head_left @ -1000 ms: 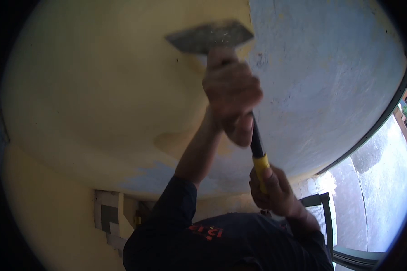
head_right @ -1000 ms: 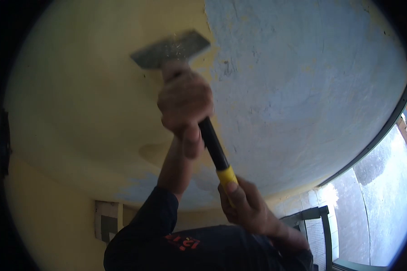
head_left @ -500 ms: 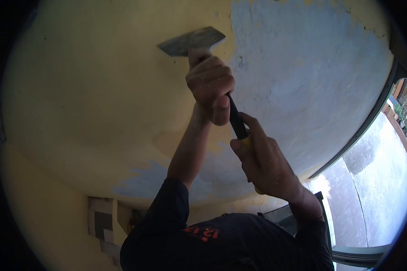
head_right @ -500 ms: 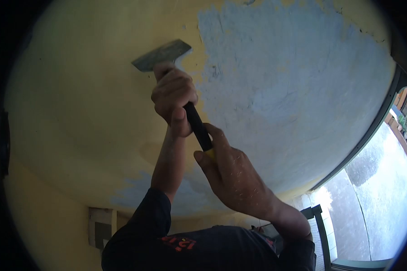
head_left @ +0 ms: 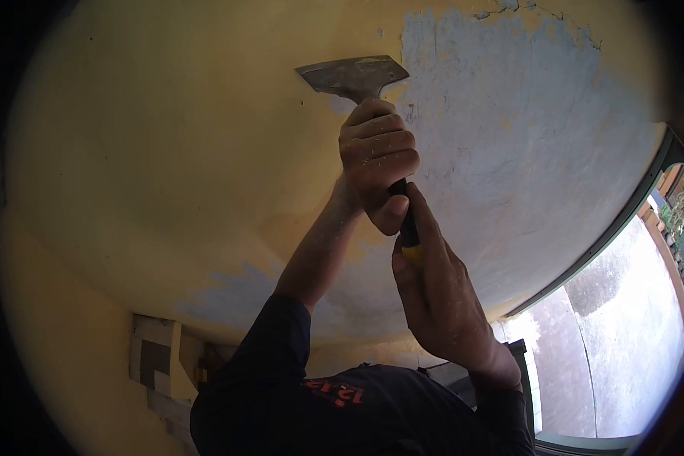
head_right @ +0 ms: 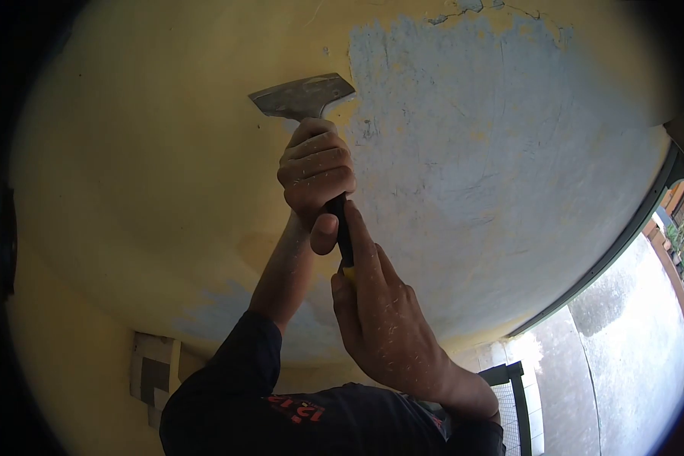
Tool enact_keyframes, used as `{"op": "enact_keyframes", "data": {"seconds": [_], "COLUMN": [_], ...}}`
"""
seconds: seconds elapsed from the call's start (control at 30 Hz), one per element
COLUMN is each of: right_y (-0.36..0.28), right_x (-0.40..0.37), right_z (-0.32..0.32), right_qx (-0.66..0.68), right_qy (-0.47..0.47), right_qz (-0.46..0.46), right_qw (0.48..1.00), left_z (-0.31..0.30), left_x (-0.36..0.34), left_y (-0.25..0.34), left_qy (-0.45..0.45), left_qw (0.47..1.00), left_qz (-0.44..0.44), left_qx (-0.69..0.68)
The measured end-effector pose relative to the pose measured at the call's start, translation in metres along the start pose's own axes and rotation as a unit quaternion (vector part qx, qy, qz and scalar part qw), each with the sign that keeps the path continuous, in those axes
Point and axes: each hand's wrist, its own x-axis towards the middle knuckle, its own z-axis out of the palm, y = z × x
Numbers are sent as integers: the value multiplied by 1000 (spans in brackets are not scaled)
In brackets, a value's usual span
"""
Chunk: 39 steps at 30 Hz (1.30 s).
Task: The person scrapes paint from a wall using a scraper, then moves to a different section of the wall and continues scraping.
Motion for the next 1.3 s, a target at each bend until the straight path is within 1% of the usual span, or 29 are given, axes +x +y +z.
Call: {"op": "enact_keyframes", "data": {"seconds": [0.1, 0.17, 0.2, 0.33, 0.43, 0.53, 0.6, 0.63, 0.67, 0.7, 0.77, 0.83, 0.9, 0.93, 1.0, 1.03, 1.07, 1.13, 1.23, 1.3], "right_y": [-1, -7, -6, -1, 0, -5, -16, -25, -28, -9, 7, 13, 14, 14, 13, 13, 13, 11, 6, 6], "right_x": [-2, -5, -10, -16, -18, -13, -19, -23, -27, -37, -35, -33, -33, -33, -32, -32, -31, -31, -28, -27], "right_z": [-2, -6, -5, -3, -2, 0, -6, -13, -16, 0, 6, 7, 5, 7, 10, 11, 11, 12, 15, 19], "right_qx": [-17, 45, 46, 5, -28, -42, -51, 31, 112, 67, 60, 55, 90, 93, 154, 158, 133, 107, 97, 53], "right_qy": [13, -36, -36, -33, -29, -34, -33, -73, -113, -41, -36, -33, -47, -49, -37, -39, -36, -36, -32, -13], "right_qz": [-9, 51, 54, 72, 97, 96, 105, 166, 224, 85, 88, 83, 117, 118, 122, 126, 120, 113, 127, 139], "right_qw": [1000, 997, 997, 997, 994, 994, 993, 983, 962, 993, 994, 994, 988, 987, 980, 979, 983, 987, 987, 989], "left_z": [0, 1, 1, 5, 9, 3, 2, 2, 1, 0, -2, -2, -4, -4, -5, -4, -4, -5, -6, -8], "left_x": [2, -2, -5, -11, -11, -9, -11, -13, -16, -20, -27, -32, -33, -34, -34, -33, -33, -32, -30, -29], "left_y": [-1, 0, -1, -3, -5, 2, 9, 12, 15, 19, 19, 21, 19, 18, 17, 17, 17, 17, 16, 16], "left_qy": [-10, -2, 7, 18, 14, 5, 4, 15, 21, 12, -2, -16, -31, -29, -31, -16, 0, -2, -5, -6], "left_qw": [1000, 1000, 1000, 1000, 1000, 1000, 999, 999, 999, 999, 998, 998, 997, 998, 998, 998, 998, 998, 999, 998], "left_qz": [10, 0, -9, -12, 18, 1, -40, -32, -31, -40, -56, -61, -64, -57, -55, -56, -57, -56, -53, -56], "left_qx": [-7, -9, -8, -4, 5, 3, -15, -27, -32, -19, 9, 9, 15, 9, 4, -8, -19, -13, -4, -1]}}
